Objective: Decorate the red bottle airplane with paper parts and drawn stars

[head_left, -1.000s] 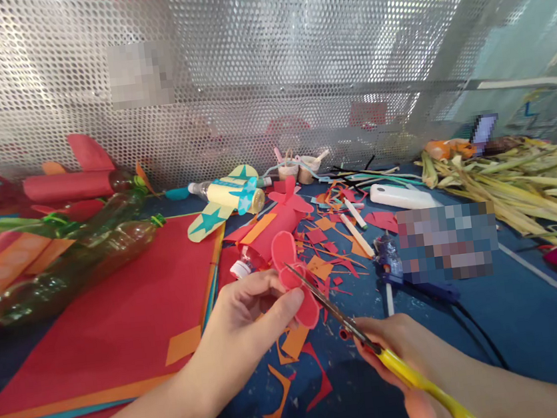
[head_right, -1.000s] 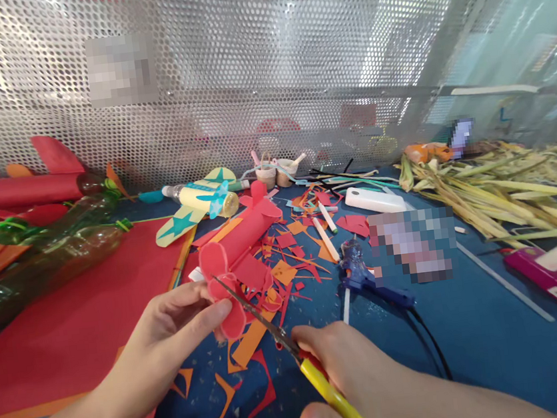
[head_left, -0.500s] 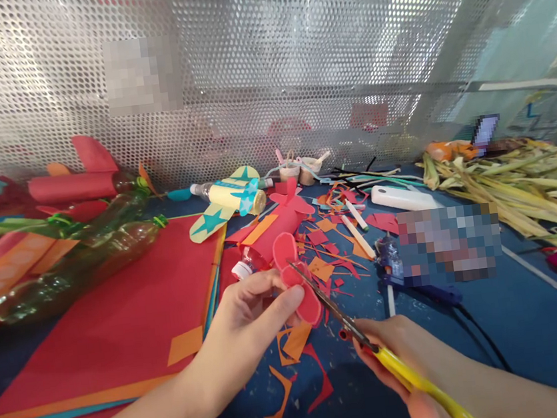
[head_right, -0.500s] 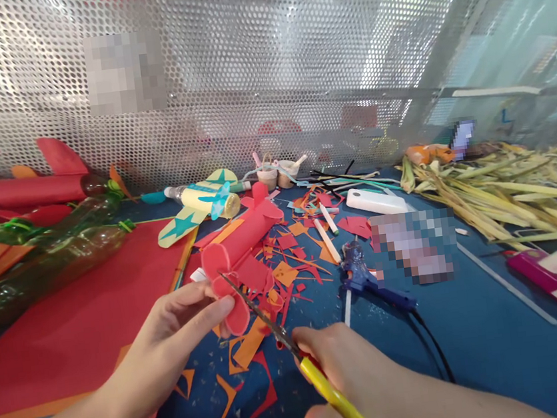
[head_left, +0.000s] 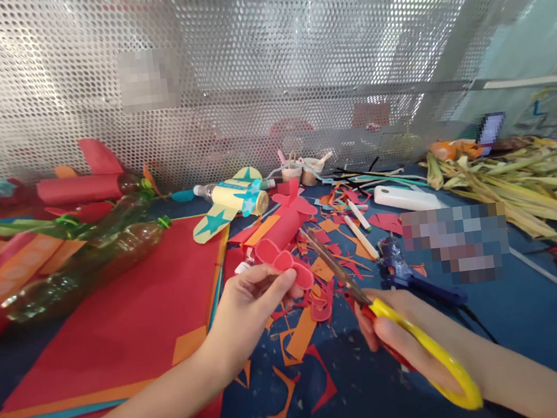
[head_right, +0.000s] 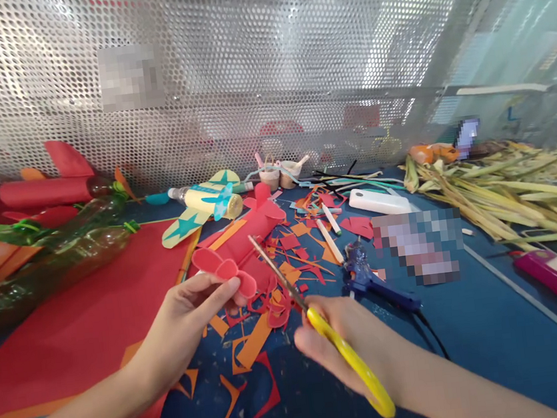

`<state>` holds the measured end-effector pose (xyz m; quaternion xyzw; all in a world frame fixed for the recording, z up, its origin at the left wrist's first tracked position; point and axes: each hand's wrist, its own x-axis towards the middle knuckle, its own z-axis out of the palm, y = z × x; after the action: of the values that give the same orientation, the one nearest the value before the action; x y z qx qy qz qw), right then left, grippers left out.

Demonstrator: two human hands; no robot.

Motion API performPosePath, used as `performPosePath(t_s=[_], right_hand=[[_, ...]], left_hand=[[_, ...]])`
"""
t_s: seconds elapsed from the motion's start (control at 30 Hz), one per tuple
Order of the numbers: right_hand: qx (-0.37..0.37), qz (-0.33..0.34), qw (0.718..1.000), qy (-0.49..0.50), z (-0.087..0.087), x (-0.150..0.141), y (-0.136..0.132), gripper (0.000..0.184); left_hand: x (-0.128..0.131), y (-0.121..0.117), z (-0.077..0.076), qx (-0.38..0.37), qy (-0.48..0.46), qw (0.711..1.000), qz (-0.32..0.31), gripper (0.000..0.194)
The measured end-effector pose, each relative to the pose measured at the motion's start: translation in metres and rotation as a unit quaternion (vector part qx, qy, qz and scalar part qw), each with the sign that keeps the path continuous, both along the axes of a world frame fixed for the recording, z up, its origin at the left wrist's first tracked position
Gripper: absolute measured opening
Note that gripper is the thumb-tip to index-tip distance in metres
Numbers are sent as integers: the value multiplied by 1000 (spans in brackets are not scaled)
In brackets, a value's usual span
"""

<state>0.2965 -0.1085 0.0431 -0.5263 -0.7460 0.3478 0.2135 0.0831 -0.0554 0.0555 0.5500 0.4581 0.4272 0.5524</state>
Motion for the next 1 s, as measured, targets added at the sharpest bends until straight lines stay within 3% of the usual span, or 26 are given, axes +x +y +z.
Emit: performPosePath(t_s=[0.1, 0.17, 0.27, 0.43, 0.57, 0.77, 0.87, 1.0], right_hand=[[1, -93, 994, -52, -1, 5, 15, 53], [13, -120, 990, -70, -4, 8, 25, 48], [22, -114, 991, -62, -6, 13, 36, 35], [17, -85, 995, -47, -6, 13, 39, 33], [137, -141, 968, -158, -15, 7, 36, 32], [354, -114, 893, -253, -29, 4, 29, 22], [397, -106, 869, -275, -30, 5, 27, 33], [408, -106, 865, -271, -29, 6, 27, 40]], left_hand=[[-1, 5, -8, -15, -8, 1000, -21, 15], [-1, 8, -15, -27, -18, 999, -43, 14], [-1, 9, -22, -43, -23, 996, -76, 22], [1, 6, -28, -59, -15, 990, -128, 35], [1, 4, -32, -41, 17, 987, -157, 35], [2, 1, -39, 6, 80, 981, -178, 41], [2, -2, -41, 24, 107, 978, -178, 41], [1, -7, -44, 56, 146, 970, -185, 45]])
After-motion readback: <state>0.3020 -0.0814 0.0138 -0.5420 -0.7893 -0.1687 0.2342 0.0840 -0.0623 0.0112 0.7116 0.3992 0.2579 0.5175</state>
